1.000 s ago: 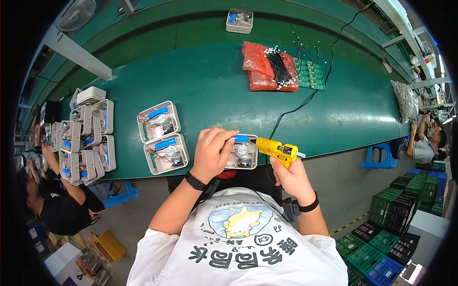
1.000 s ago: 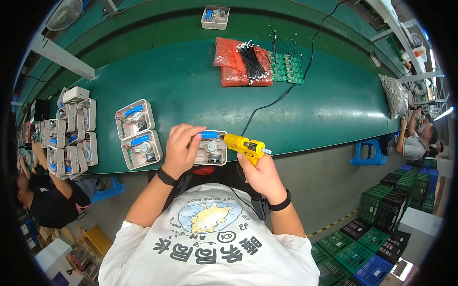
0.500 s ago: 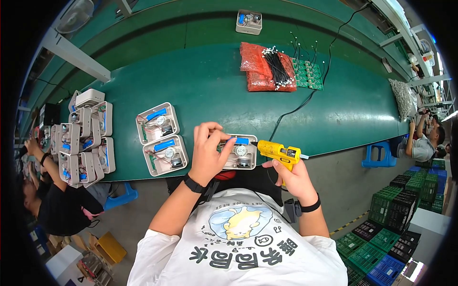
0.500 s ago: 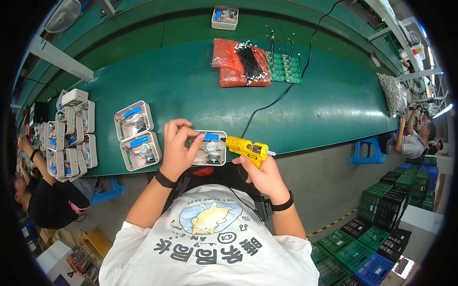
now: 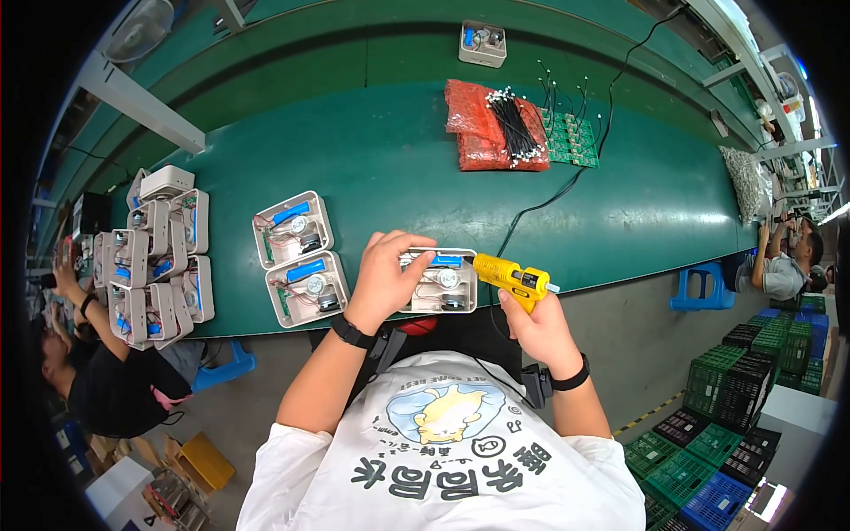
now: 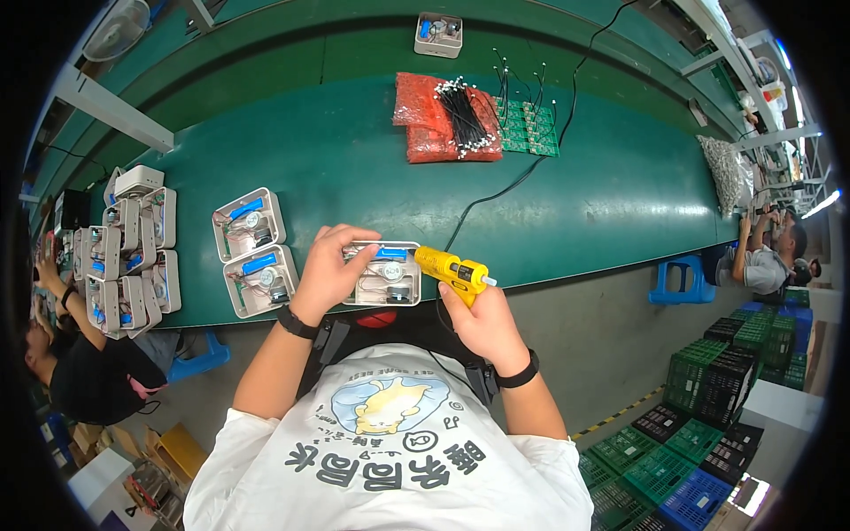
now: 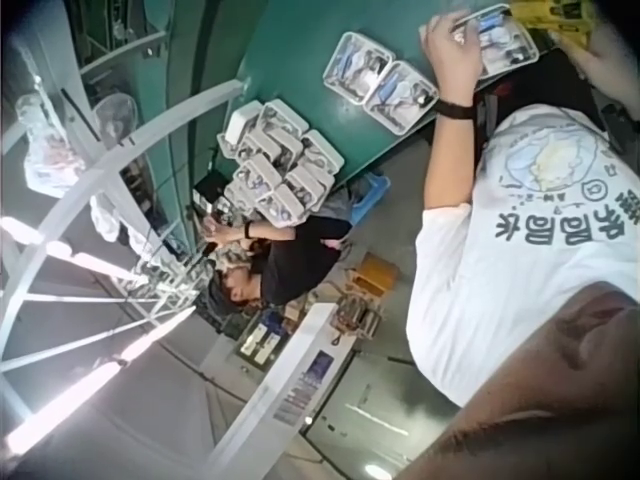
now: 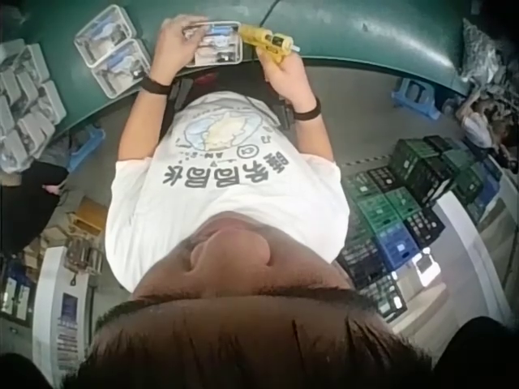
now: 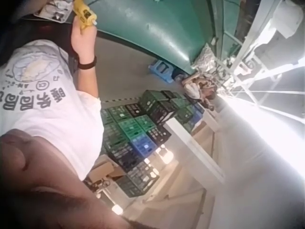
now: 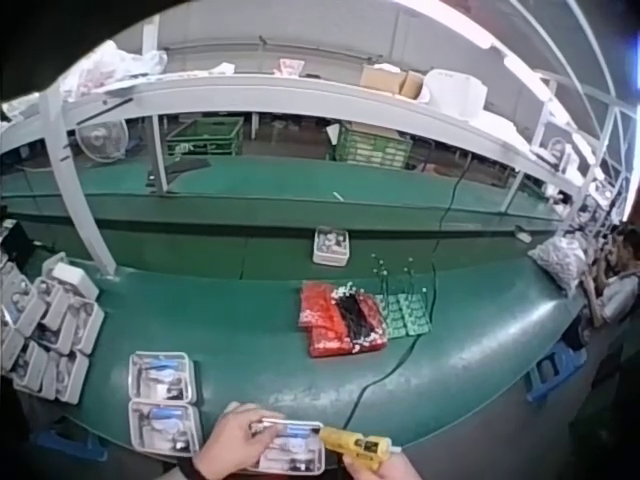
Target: The person picks up a battery and places it into a plastic housing, then applies adhesive using a glue gun. They repeat this process for several housings, pausing once to insert a new glue stick into the glue gun.
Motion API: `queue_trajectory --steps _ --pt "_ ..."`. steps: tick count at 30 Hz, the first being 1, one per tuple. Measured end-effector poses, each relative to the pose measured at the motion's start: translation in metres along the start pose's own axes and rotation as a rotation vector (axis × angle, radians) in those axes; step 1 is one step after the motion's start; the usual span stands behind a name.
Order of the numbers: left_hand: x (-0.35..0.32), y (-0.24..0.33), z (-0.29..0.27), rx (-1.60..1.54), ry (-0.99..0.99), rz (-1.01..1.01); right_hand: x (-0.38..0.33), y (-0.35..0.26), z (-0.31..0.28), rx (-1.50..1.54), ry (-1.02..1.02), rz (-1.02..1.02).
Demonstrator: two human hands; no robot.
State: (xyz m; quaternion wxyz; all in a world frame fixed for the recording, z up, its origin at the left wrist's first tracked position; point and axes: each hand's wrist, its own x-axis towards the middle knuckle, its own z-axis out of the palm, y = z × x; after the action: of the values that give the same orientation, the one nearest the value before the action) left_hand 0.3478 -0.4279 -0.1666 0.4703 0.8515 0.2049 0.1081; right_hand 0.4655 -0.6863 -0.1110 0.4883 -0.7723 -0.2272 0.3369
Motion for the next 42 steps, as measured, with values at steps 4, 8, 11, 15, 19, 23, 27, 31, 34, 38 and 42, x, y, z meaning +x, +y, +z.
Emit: queue_trajectory --steps 4,8,11,15,19,23,27,31,34,38,42 --pt "-0.011 -0.006 0.008 -0.010 0.098 0.097 -0.009 -0.011 0.000 0.078 0.015 0.133" --pt "-0.013 -0.002 0.007 0.009 0.109 0.134 -0.009 -0.004 0.000 0.222 0.016 0.154" --pt "-0.013 -0.002 0.006 -0.012 0.087 0.126 -0.008 -0.002 -0.004 0.191 -0.085 0.219" --pt "-0.013 -0.006 0.003 -0.018 0.061 0.137 -0.011 -0.010 -0.001 0.060 -0.030 0.162" --pt "-0.016 -0.005 -0.002 -0.018 0.032 0.166 -0.014 -0.015 -0.001 -0.025 -0.019 0.175" --pt "-0.016 -0.006 -0.004 -0.019 0.002 0.173 -0.006 -0.036 0.004 0.096 -0.031 0.128" --pt "-0.016 -0.009 -0.003 -0.029 -0.016 0.165 0.007 -0.033 0.020 0.214 -0.129 0.109" --pt "-0.016 -0.010 -0.002 -0.031 -0.022 0.165 0.017 -0.029 0.026 0.099 -0.244 0.206" --pt "-0.016 -0.010 -0.003 -0.030 -0.019 0.168 0.015 -0.028 0.028 0.080 -0.252 0.170" --pt "-0.017 -0.009 -0.004 -0.029 -0.012 0.171 0.011 -0.026 0.030 -0.021 -0.203 0.045" --pt "-0.019 -0.008 -0.002 -0.015 0.010 0.169 0.011 -0.033 0.028 -0.006 -0.170 0.088"
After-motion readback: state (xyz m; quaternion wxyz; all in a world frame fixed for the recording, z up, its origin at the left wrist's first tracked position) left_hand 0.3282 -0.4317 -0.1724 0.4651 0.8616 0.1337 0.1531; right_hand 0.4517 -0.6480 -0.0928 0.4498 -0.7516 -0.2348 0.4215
